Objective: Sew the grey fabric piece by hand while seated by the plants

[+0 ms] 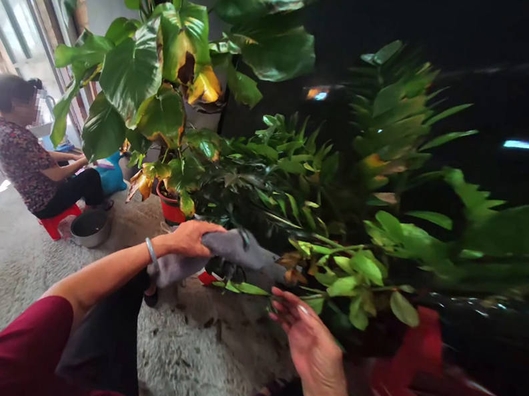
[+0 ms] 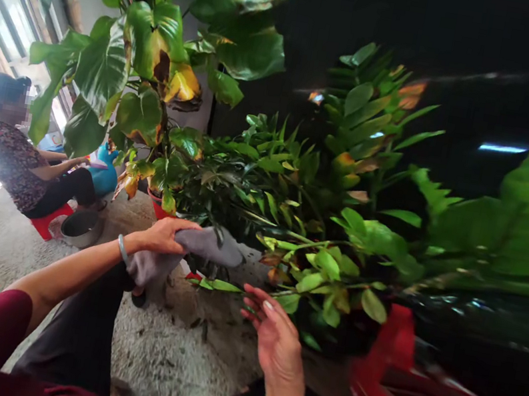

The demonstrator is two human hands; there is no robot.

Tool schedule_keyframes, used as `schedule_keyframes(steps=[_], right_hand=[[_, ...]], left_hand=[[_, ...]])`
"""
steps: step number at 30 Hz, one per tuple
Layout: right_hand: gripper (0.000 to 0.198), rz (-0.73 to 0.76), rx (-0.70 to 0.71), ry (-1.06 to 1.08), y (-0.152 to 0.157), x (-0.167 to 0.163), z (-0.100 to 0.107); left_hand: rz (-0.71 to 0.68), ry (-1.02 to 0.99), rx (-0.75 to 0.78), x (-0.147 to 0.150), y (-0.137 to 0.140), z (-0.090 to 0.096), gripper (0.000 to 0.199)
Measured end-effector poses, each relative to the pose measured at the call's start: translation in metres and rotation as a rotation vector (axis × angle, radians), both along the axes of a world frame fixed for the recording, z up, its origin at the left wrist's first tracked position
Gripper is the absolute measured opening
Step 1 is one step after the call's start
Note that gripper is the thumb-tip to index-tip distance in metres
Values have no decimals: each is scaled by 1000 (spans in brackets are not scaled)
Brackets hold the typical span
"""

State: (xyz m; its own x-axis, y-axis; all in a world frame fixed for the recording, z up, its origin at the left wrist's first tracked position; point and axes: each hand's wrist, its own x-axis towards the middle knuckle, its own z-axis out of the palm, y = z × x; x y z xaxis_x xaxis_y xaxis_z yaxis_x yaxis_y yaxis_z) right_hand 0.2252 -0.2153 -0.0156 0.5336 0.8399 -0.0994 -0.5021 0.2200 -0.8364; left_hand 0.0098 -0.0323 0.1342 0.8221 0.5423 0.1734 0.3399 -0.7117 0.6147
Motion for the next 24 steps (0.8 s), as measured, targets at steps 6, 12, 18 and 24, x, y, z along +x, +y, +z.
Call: schedule_keyframes(steps=[6, 12, 18, 24], right_hand=[[24, -8, 34, -29, 2, 1, -5], [24, 1, 53, -28, 10, -2, -3], [21, 11, 34, 13, 14, 2, -7], [22, -24, -24, 24, 17, -1, -10]], left_hand=[[36, -145, -49, -9, -4, -1, 60], [185, -218, -30, 1, -1, -3, 62], [68, -106, -79, -9, -9, 2, 57], [187, -372, -20, 9, 0, 23, 62]])
